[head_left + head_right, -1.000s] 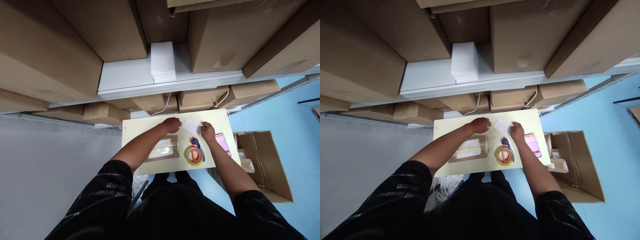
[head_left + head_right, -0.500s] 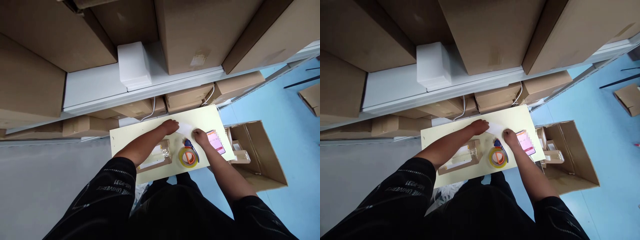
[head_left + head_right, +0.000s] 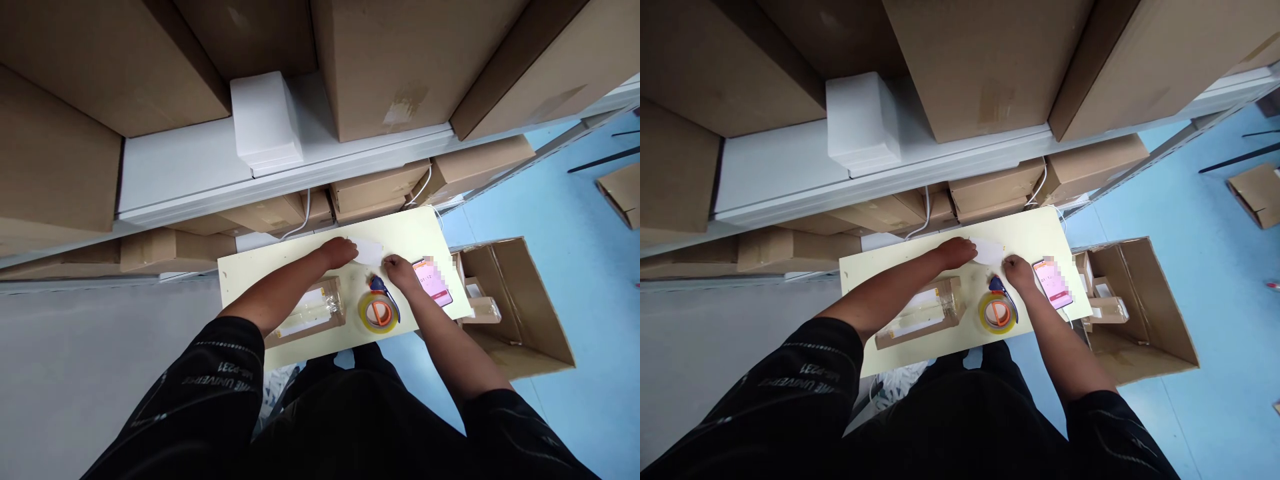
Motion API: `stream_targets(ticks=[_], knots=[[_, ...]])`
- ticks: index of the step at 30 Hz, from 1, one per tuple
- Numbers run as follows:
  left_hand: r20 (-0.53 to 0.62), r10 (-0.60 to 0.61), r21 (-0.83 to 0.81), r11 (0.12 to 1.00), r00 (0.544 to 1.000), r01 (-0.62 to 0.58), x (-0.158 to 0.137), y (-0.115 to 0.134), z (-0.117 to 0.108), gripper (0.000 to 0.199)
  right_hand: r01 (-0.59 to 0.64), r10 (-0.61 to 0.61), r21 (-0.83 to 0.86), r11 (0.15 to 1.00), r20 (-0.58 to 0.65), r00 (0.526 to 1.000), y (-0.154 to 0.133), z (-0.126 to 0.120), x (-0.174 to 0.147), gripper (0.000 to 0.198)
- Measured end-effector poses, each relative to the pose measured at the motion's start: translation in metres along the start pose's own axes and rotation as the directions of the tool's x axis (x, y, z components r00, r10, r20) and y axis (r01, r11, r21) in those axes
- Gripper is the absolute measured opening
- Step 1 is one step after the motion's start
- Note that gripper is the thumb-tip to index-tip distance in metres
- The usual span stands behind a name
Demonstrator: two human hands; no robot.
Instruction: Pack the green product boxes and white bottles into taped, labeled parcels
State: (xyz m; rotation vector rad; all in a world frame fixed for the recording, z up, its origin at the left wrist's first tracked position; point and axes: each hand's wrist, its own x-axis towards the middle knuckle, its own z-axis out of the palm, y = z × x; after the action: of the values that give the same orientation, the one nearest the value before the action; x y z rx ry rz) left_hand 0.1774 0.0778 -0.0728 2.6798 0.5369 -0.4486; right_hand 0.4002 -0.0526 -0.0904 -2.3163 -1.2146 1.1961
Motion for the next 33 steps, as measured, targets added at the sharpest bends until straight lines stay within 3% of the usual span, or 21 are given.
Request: stream_targets(ticks=[4, 8, 12, 15, 18, 21, 24, 26, 28, 30, 31, 33], knots=[[-0.010, -0.058, -0.013, 0.998, 0.998, 0.058, -0.005, -0.001, -0.006, 0.015, 0.019, -0.019, -0.006, 1.000, 0.004, 1.000, -0.002, 0.000, -0.001, 0.022], [-0.144, -0.064, 0.023, 0.997, 0.988, 0.068, -0.009, 0.006, -0.016, 0.018, 0.054, -0.054, -0.016, 0.998, -0.032, 0.998, -0.001, 0.004, -0.002, 0.035], [-0.317, -0.082, -0.017, 0.997, 0.945, 0.081, -0.005, 0.021, -0.030, 0.014, 0.282, -0.283, -0.029, 0.959, -0.153, 0.947, -0.003, 0.007, -0.006, 0.070], [-0.422, -0.262, -0.160, 0.964, 0.868, 0.213, 0.008, 0.033, -0.037, 0.024, 0.421, -0.420, -0.045, 0.906, -0.209, 0.883, -0.009, 0.007, -0.005, 0.075], [-0.372, -0.447, -0.352, 0.879, 0.814, 0.322, 0.024, 0.042, -0.042, 0.033, 0.380, -0.360, 0.053, 0.924, -0.219, 0.907, -0.016, 0.003, 0.002, 0.059], [-0.293, -0.464, -0.470, 0.831, 0.836, 0.297, 0.036, 0.047, -0.044, 0.033, 0.301, -0.270, 0.131, 0.945, -0.209, 0.940, -0.018, -0.003, 0.010, 0.038], [-0.242, -0.490, -0.546, 0.782, 0.838, 0.299, 0.041, 0.052, -0.045, 0.034, 0.262, -0.241, 0.078, 0.962, -0.210, 0.948, -0.016, -0.008, 0.014, 0.032], [-0.188, -0.558, -0.614, 0.709, 0.808, 0.346, 0.040, 0.054, -0.046, 0.034, 0.318, -0.313, -0.005, 0.948, -0.197, 0.929, -0.015, -0.008, 0.013, 0.028], [-0.168, -0.647, -0.672, 0.627, 0.743, 0.394, 0.036, 0.052, -0.047, 0.031, 0.463, -0.474, -0.100, 0.880, -0.140, 0.870, -0.014, -0.005, 0.009, 0.033], [-0.221, -0.721, -0.684, 0.595, 0.657, 0.423, 0.027, 0.047, -0.049, 0.025, 0.586, -0.597, -0.151, 0.796, -0.043, 0.801, -0.014, -0.003, 0.005, 0.051], [-0.266, -0.730, -0.665, 0.612, 0.629, 0.429, 0.023, 0.043, -0.049, 0.022, 0.601, -0.610, -0.156, 0.784, -0.008, 0.793, -0.013, -0.002, 0.005, 0.058], [-0.316, -0.694, -0.583, 0.680, 0.646, 0.445, 0.014, 0.036, -0.050, 0.017, 0.503, -0.513, -0.162, 0.849, -0.019, 0.858, -0.012, -0.003, 0.005, 0.058]])
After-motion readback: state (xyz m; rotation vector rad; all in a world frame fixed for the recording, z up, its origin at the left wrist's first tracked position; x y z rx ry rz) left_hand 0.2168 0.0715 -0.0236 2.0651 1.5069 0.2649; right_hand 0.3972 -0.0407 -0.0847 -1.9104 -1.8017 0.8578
